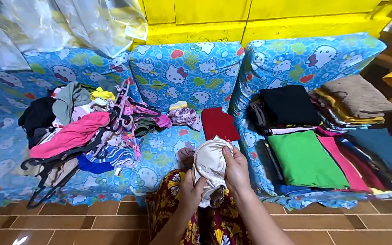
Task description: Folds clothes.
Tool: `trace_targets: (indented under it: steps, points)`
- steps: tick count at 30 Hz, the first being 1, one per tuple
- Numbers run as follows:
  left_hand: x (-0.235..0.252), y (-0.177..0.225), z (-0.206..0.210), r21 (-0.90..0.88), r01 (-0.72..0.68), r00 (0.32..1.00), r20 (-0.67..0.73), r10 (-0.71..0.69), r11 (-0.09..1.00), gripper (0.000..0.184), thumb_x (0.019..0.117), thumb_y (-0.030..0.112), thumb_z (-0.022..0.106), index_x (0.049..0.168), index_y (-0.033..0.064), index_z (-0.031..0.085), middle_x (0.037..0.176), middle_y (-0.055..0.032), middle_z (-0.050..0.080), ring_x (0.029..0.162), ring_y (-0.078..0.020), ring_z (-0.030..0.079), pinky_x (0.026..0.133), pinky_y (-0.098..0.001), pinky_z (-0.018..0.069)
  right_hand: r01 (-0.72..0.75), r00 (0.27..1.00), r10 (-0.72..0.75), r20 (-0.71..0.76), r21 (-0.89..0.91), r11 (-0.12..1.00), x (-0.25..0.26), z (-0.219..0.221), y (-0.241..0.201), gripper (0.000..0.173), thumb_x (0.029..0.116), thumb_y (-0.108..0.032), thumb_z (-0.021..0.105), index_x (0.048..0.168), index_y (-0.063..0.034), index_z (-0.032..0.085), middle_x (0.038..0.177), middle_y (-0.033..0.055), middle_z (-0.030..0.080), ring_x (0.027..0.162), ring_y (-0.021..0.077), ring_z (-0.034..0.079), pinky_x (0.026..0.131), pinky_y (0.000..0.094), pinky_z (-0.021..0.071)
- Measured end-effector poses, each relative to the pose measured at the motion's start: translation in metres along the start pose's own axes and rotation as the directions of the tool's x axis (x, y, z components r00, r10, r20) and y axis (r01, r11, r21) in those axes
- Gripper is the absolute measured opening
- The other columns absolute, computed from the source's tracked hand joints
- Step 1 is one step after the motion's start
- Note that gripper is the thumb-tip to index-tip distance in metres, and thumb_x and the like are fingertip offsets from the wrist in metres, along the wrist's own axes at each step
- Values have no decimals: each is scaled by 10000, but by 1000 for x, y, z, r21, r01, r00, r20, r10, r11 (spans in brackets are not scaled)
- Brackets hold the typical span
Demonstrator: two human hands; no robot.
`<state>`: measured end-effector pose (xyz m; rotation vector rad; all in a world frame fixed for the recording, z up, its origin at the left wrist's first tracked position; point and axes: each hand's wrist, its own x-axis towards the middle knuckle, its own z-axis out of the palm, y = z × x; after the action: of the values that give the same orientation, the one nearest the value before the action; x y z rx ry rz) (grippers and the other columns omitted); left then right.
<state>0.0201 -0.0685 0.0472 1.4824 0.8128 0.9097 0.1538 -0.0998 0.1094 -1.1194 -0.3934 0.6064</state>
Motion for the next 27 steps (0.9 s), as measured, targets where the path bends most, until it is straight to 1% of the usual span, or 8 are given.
trace_targets:
  steps: [4,7,12,15,18,23,25,27]
  points:
    - [18,18,-53,244,-183,961,248,121,952,173,935,111,642,950,-57,683,810,-62,693,729,-45,649,725,-255,557,-140,990,139,15,85,987,11,-24,-21,319,1097,-76,345,910,-48,602,718,-5,688,646,57,678,631,236,598]
    - [37,21,-83,95,-309,817,536,212,946,163,948,114,629,899,-39,662,787,-6,672,726,41,606,706,-160,520,-303,953,291,84,230,925,11,-33,-26,374,1110,-95,302,915,-55,620,735,15,713,660,74,701,625,244,608]
    - [54,-9,-79,191,-32,732,672,-107,981,176,966,118,592,1013,-38,660,860,-8,686,792,-4,641,779,-246,553,-468,884,450,127,263,844,14,-19,-5,337,1122,-174,324,1013,-38,612,778,51,712,692,115,709,634,292,617]
    - [52,-7,-69,191,1,798,592,-115,982,639,820,148,759,1363,-90,521,1245,-151,663,1130,-116,645,1014,-316,521,-408,913,408,22,53,911,20,-8,4,288,1118,-173,377,993,-16,584,745,38,661,659,94,670,628,264,588]
    - [46,8,-53,100,-116,888,456,59,988,990,678,332,802,1452,-124,387,1356,-200,589,1217,-159,598,1027,-313,494,-269,961,274,25,-129,955,23,-3,6,270,1099,-132,428,899,-23,572,704,20,626,628,78,635,625,252,565]
    - [43,41,-24,63,38,993,109,-45,997,207,990,117,580,1045,-67,657,862,-35,693,788,-23,664,783,-246,568,-177,937,224,269,-186,966,11,-1,9,223,949,-139,634,1105,14,588,861,44,702,739,100,702,698,281,615]
    - [46,42,-23,-48,145,989,-20,-147,988,272,1054,139,485,1116,-83,630,925,-77,702,852,-76,691,828,-293,589,-118,887,229,401,-283,952,9,-12,7,680,733,-238,812,1292,42,543,1040,64,709,896,109,710,812,299,613]
    - [49,38,-25,-292,233,961,-73,-265,928,354,1103,173,381,1274,-87,551,1057,-131,711,957,-145,715,881,-345,605,-77,815,259,519,-346,935,9,-26,7,620,710,-194,844,1232,20,589,1037,33,732,928,85,715,848,282,611]
